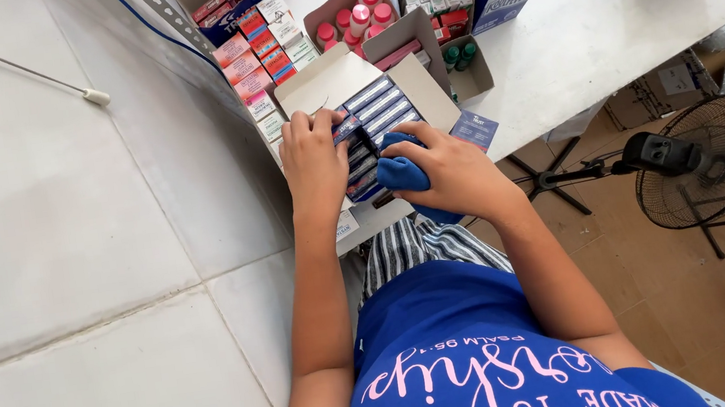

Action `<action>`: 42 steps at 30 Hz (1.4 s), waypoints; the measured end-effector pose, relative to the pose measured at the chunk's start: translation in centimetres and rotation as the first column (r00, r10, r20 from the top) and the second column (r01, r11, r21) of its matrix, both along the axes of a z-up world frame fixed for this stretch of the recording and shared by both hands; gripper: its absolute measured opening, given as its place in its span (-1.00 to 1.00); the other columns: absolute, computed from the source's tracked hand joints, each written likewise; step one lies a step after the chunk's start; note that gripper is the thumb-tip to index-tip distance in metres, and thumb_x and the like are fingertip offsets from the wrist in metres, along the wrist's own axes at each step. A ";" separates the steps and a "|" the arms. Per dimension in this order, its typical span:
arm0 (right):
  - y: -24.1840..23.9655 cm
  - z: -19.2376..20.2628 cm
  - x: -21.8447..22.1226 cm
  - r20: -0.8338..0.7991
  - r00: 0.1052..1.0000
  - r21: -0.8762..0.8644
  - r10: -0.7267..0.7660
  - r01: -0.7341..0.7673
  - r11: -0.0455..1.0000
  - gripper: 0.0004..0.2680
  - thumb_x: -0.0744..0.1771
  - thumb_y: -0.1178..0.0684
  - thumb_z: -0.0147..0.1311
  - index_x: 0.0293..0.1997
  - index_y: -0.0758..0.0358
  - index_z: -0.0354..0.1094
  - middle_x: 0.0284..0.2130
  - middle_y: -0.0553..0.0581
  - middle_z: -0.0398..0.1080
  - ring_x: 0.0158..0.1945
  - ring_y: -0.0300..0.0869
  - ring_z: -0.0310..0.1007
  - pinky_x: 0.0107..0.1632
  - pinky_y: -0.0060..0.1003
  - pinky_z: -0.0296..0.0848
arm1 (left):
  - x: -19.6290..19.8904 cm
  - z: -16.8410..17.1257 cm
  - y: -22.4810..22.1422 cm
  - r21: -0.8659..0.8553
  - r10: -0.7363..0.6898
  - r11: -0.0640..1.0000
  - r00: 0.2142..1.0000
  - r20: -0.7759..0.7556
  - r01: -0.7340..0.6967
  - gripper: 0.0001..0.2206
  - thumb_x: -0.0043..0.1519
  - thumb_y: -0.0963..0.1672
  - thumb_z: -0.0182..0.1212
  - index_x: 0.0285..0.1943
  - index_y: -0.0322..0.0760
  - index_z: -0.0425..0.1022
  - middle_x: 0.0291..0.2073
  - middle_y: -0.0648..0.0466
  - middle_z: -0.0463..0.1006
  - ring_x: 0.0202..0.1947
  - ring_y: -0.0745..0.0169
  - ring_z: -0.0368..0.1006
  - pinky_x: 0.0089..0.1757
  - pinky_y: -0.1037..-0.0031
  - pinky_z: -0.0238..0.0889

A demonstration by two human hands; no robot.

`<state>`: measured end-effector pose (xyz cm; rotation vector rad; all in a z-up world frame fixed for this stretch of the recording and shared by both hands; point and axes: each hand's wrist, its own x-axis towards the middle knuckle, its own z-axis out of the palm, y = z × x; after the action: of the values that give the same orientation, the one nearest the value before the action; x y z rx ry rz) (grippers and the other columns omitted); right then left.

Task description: Cleaning and dusting medicine boxes with a cloth.

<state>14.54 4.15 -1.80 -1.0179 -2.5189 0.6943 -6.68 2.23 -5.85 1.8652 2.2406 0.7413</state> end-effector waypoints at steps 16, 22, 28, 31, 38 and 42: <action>2.3 2.4 7.3 -0.261 0.946 -0.034 -0.194 0.192 0.981 -0.60 0.24 -0.05 0.42 0.15 0.19 0.42 0.20 0.33 0.33 0.15 0.13 0.47 0.14 -0.05 0.46 | 4.2 6.5 -2.1 0.218 -0.146 0.968 0.987 0.072 0.127 -0.43 0.06 -0.13 0.51 0.28 -0.18 0.39 0.18 -0.06 0.31 0.15 -0.12 0.20 0.12 0.12 0.12; 3.0 1.9 14.2 -0.581 0.594 -0.092 -0.556 0.631 0.770 -0.64 0.38 -0.09 0.39 0.15 0.33 0.37 0.06 0.14 0.40 0.12 -0.10 0.49 0.21 -0.20 0.51 | 11.7 3.3 -2.2 0.229 -0.491 0.867 0.680 0.545 0.442 -0.58 0.28 -0.14 0.32 0.31 -0.19 0.35 0.22 -0.05 0.33 0.20 -0.08 0.32 0.05 0.29 0.31; 2.5 0.2 15.9 -0.733 0.462 -0.108 -0.499 0.645 0.757 -0.72 0.44 -0.10 0.24 0.15 0.31 0.40 0.11 0.11 0.28 0.26 -0.14 0.31 0.37 -0.21 0.31 | 18.6 -11.3 3.1 0.063 -0.559 0.789 0.673 0.484 0.611 -0.39 0.17 -0.10 0.41 0.39 -0.33 0.24 0.32 -0.32 0.18 0.33 -0.39 0.12 0.23 0.07 0.12; 2.1 0.5 16.4 -0.695 0.488 -0.135 -0.528 0.633 0.763 -0.71 0.42 -0.09 0.17 0.17 0.28 0.34 0.09 0.09 0.23 0.23 -0.14 0.31 0.31 -0.22 0.33 | 20.1 -15.5 6.0 -0.031 -0.489 0.861 0.842 0.226 0.508 -0.32 0.06 -0.08 0.47 0.39 -0.22 0.25 0.35 -0.31 0.10 0.36 -0.38 0.01 0.20 -0.06 0.09; 1.2 0.1 17.2 -0.637 0.527 -0.096 -0.563 0.670 0.736 -0.52 0.40 0.05 0.27 0.43 0.25 0.03 0.23 0.15 0.14 0.31 -0.08 0.24 0.41 -0.17 0.30 | 20.6 -17.8 6.9 -0.113 -0.403 0.905 0.912 0.082 0.410 -0.24 0.07 -0.16 0.42 0.50 -0.11 0.15 0.42 -0.19 -0.01 0.41 -0.34 -0.08 0.18 -0.10 0.08; 1.7 0.0 16.3 -0.669 0.552 0.061 -0.498 0.708 0.704 -0.33 0.32 0.10 0.47 0.49 0.21 -0.09 0.31 0.22 0.06 0.39 -0.01 0.16 0.45 -0.08 0.24 | 20.5 -6.7 4.7 0.127 -0.488 0.873 0.827 0.279 0.472 -0.24 0.07 -0.14 0.42 0.48 -0.17 0.14 0.39 -0.21 0.01 0.37 -0.37 -0.09 0.25 -0.14 -0.01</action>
<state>30.86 5.84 -1.78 -1.2010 -1.4728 0.2870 13.82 6.94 -12.52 2.0489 1.4866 0.9173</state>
